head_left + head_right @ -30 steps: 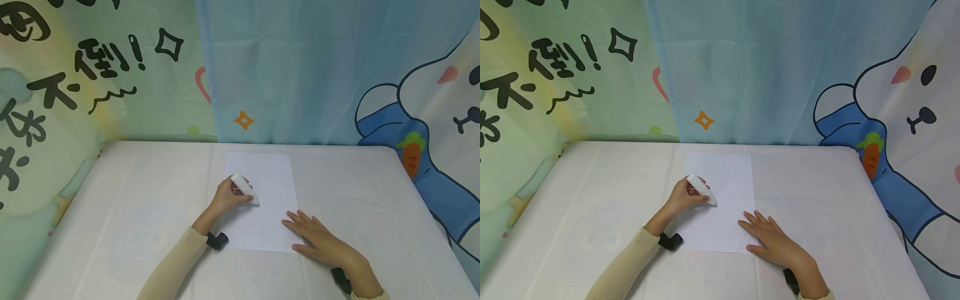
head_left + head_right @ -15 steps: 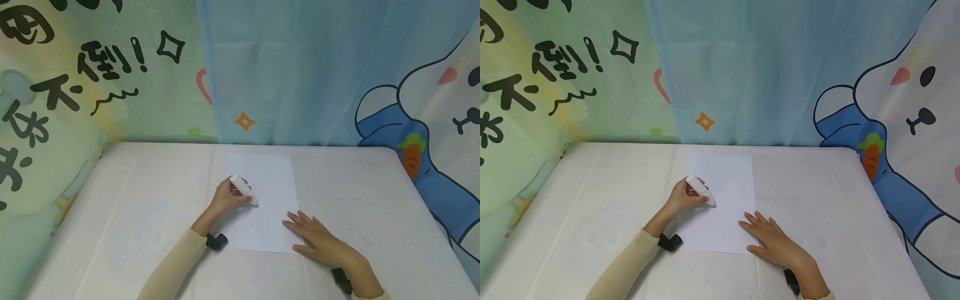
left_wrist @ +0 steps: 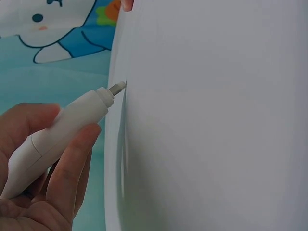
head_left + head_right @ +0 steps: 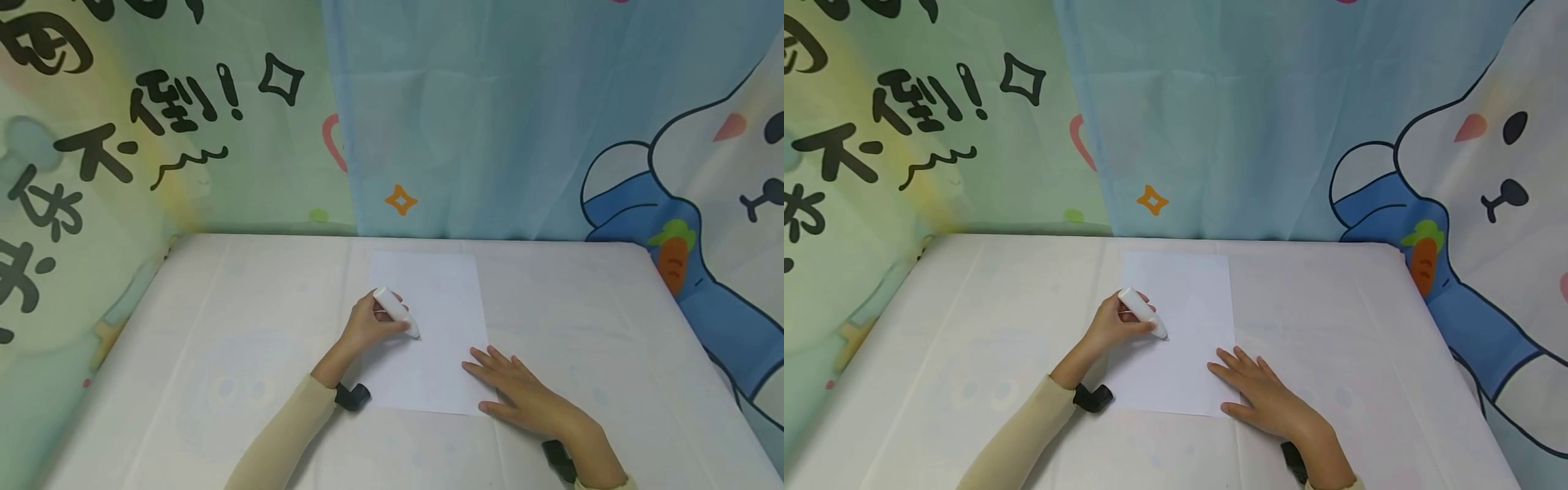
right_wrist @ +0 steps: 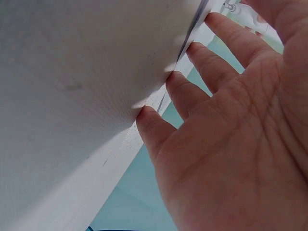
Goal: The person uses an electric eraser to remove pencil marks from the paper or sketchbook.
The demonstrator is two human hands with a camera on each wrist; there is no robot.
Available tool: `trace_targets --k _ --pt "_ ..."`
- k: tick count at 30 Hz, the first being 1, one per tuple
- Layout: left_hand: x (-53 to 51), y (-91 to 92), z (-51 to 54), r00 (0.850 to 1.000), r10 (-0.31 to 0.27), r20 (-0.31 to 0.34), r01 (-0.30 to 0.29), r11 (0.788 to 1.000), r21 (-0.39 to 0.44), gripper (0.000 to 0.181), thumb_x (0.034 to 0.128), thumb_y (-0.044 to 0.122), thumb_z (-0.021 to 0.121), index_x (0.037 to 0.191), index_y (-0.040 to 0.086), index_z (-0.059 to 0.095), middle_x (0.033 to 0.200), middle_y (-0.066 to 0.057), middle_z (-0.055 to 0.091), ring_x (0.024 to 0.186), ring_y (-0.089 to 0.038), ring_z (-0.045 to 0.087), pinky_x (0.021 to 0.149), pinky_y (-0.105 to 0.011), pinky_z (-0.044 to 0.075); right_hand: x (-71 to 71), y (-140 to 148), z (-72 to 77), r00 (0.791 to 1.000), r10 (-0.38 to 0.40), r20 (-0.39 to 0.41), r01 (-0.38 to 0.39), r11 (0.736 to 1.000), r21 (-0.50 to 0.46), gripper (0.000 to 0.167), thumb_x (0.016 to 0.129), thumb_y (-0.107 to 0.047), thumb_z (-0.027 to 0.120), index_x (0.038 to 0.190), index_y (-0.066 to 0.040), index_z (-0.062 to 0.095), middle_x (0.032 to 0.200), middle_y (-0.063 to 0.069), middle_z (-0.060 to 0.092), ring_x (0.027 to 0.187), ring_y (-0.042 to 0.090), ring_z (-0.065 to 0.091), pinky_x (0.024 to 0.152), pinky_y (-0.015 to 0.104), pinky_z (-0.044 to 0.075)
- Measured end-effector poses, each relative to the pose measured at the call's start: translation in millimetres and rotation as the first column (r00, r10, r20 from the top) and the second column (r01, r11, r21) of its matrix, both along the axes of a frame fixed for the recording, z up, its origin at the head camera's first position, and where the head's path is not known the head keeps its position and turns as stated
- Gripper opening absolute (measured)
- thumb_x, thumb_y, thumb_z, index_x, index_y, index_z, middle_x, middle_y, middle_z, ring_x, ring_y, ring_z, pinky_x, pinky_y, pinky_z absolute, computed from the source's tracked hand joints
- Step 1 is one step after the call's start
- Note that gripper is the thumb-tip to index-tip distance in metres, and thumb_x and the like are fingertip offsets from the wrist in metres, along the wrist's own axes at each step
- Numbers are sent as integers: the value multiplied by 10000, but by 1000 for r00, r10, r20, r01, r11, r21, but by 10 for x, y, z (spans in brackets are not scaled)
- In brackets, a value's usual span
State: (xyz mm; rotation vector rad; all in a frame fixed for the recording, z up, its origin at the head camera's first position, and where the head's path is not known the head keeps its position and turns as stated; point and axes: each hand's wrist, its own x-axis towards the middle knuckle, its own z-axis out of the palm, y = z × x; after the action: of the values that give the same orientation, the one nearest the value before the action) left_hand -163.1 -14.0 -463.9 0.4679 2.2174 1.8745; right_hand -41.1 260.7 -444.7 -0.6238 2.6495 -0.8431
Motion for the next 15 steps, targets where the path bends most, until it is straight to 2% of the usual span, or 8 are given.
trace_targets --k 11,12,15 --pt "-2 9 24 1000 13 10 -13 1000 -27 390 772 -98 745 1113 -100 556 1113 -275 655 972 -390 673 842 -333 580 3 4 -5 1000 7 -15 -7 1000 0 602 926 -300 650 1443 -63 455 1542 221 322 1418 484 198 1109 698 114" --pt "4 5 41 1000 10 11 -10 999 -30 388 773 -101 743 1112 -105 555 1114 -280 653 974 -398 671 844 -337 580 3 2 -4 1000 5 -14 -5 1000 3 604 925 -303 651 1443 -64 455 1543 220 321 1418 483 199 1110 696 114" --pt "71 -8 186 1000 -2 6 2 999 -34 363 778 -106 732 1095 -113 555 1106 -289 650 966 -400 671 842 -333 580 1 -4 2 1000 3 -12 -3 1000 8 606 923 -309 652 1444 -67 456 1544 216 322 1417 486 200 1111 694 115"
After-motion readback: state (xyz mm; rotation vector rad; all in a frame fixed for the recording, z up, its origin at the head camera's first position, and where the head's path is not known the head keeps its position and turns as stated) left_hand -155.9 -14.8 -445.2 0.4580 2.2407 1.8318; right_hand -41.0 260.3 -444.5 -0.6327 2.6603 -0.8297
